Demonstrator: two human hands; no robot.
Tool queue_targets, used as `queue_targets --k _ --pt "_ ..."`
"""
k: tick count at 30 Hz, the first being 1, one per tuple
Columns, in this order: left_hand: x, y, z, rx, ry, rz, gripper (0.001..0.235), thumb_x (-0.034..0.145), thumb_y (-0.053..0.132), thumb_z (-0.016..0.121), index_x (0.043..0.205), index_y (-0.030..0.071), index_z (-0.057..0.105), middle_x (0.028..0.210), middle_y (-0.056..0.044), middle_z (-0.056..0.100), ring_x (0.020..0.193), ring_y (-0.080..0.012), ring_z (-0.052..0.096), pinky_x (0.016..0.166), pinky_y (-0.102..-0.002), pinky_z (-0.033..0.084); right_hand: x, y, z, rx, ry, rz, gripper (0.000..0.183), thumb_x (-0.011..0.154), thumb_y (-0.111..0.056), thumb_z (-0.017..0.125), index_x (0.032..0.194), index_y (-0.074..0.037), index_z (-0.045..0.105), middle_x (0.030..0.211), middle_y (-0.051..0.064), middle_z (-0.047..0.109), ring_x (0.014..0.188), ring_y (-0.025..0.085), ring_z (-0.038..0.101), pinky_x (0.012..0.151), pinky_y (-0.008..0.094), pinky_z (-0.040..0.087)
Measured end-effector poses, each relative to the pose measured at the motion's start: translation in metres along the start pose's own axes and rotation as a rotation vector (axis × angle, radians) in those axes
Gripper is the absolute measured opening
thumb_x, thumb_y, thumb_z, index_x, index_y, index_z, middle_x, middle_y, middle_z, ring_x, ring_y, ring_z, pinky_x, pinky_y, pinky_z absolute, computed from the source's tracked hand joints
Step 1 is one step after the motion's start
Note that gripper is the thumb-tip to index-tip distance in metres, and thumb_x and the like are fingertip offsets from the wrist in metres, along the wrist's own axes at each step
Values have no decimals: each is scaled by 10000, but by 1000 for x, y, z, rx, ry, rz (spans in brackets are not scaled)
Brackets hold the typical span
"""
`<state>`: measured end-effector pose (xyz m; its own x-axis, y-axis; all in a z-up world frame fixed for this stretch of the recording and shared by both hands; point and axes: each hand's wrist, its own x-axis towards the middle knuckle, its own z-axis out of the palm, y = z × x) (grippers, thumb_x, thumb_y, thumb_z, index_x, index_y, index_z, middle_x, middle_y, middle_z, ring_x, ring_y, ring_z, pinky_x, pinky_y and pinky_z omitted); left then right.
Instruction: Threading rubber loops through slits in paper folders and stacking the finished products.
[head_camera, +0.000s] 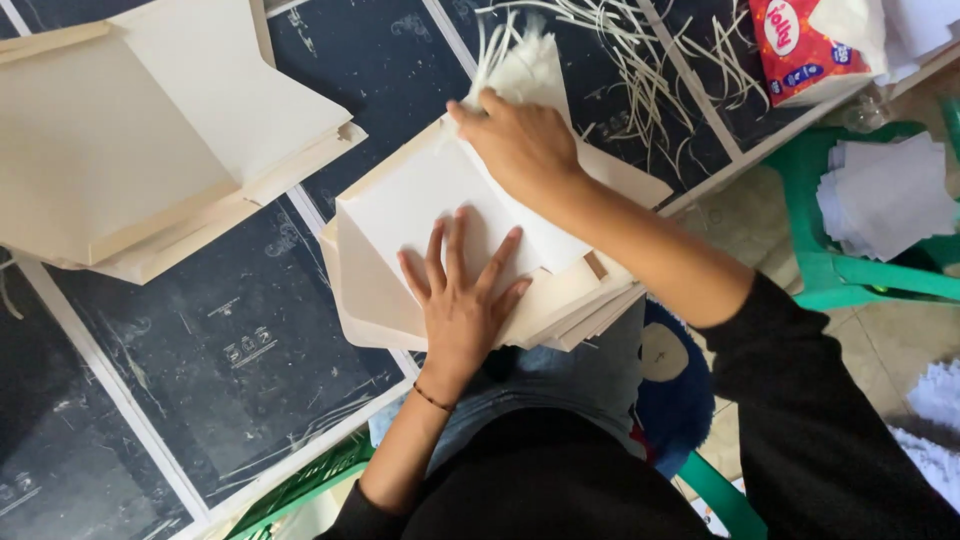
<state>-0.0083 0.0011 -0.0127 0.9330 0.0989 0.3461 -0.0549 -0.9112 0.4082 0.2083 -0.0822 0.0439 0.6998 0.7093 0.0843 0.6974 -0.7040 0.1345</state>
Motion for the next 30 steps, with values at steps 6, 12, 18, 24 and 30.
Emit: queue_targets --k 6,12,18,24,30 --pt "-1 -4 -4 43 38 43 606 1094 699 631 1637 482 475 1769 -143 352 1641 -391 382 1277 -752 253 -36 26 -84 181 330 40 378 1201 -412 656 1379 -97 768 781 -73 522 482 97 388 387 275 297" --pt "1 -8 -5 0 28 57 604 1101 710 634 1636 474 481 1754 -164 380 1638 -399 382 1290 -742 208 -145 2 -105 171 25 -30 296 1210 -316 625 1222 -54 763 649 -30 609 379 64 404 298 222 278" --pt "2 -5 -10 -11 22 62 592 1098 702 639 1613 431 529 1741 -186 367 1627 -419 376 1267 -781 242 -217 13 -65 -165 25 -207 678 1003 -35 804 1610 -249 591 986 1 585 566 162 525 389 340 475" --pt "1 -4 -11 -4 35 66 588 1097 682 662 1616 441 527 1748 -178 362 1627 -411 383 1282 -757 241 -225 7 -59 -217 23 -228 583 1032 -102 732 1585 -235 604 1032 8 614 626 158 607 403 310 434" --pt "5 -13 -20 -6 -54 127 650 1017 572 675 1629 482 474 1738 -170 307 1586 -398 323 1203 -766 197 -200 1 -66 -259 151 -76 519 951 -179 668 1457 -296 677 1035 17 623 473 189 578 422 361 515"
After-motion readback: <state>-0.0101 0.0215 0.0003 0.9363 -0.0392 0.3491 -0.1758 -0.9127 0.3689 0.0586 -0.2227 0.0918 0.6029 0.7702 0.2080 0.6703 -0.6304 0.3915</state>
